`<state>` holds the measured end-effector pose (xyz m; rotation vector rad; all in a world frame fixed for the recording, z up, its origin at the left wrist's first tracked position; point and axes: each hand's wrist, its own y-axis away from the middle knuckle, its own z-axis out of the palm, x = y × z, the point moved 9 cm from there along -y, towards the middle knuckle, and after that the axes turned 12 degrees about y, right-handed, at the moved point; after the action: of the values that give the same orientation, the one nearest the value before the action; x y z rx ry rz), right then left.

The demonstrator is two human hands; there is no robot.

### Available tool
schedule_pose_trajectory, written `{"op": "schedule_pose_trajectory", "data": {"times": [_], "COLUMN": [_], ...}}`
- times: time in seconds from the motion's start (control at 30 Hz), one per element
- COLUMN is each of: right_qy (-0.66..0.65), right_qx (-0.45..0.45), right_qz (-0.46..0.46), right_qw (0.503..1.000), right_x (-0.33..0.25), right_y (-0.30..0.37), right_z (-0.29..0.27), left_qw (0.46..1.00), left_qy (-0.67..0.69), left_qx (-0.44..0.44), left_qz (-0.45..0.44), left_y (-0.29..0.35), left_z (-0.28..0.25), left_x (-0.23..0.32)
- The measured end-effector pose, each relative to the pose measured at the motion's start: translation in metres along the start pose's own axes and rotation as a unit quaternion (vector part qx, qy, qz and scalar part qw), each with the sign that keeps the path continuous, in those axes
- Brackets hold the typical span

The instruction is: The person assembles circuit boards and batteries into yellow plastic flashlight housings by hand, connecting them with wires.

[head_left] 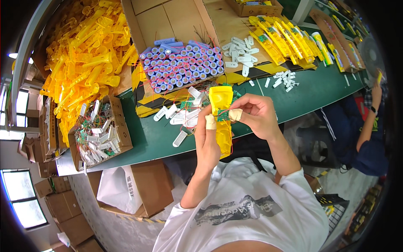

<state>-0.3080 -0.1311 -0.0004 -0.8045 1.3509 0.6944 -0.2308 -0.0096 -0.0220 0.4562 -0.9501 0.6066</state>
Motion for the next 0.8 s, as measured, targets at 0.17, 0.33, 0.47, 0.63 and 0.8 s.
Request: {"op": "schedule_pose_trajectory", "data": {"times": [0.17,0.33,0.47,0.63,0.8], "right_qy": [0.034,0.034,0.023,0.039,0.139], "right_qx": [0.017,0.028,0.033,0.037,0.048], "right_qz": [0.014,-0.008,0.005,-0.017,-0.042], "right_qw": [0.999,0.999,0.999,0.998,0.988], "right_x": [0.004,0.005,0.011,0.010,0.000], "right_y": [0.000,0.001,0.003,0.005,0.007], "right_z": [-0.002,-0.003,-0.006,-0.006,-0.006], "left_qw": [1.000,1.000,1.000,0.999,0.999], "left_qy": [0.004,-0.008,-0.005,0.029,-0.027], "left_qx": [-0.016,-0.013,-0.015,-0.015,-0.041], "left_qz": [-0.017,-0.012,-0.018,-0.027,-0.004], "left_y": [-0.001,-0.001,-0.001,0.001,0.002], "left_z": [-0.002,-0.001,0.000,0.000,0.001], "left_x": [-0.004,-0.002,-0.003,-0.010,-0.006]}}
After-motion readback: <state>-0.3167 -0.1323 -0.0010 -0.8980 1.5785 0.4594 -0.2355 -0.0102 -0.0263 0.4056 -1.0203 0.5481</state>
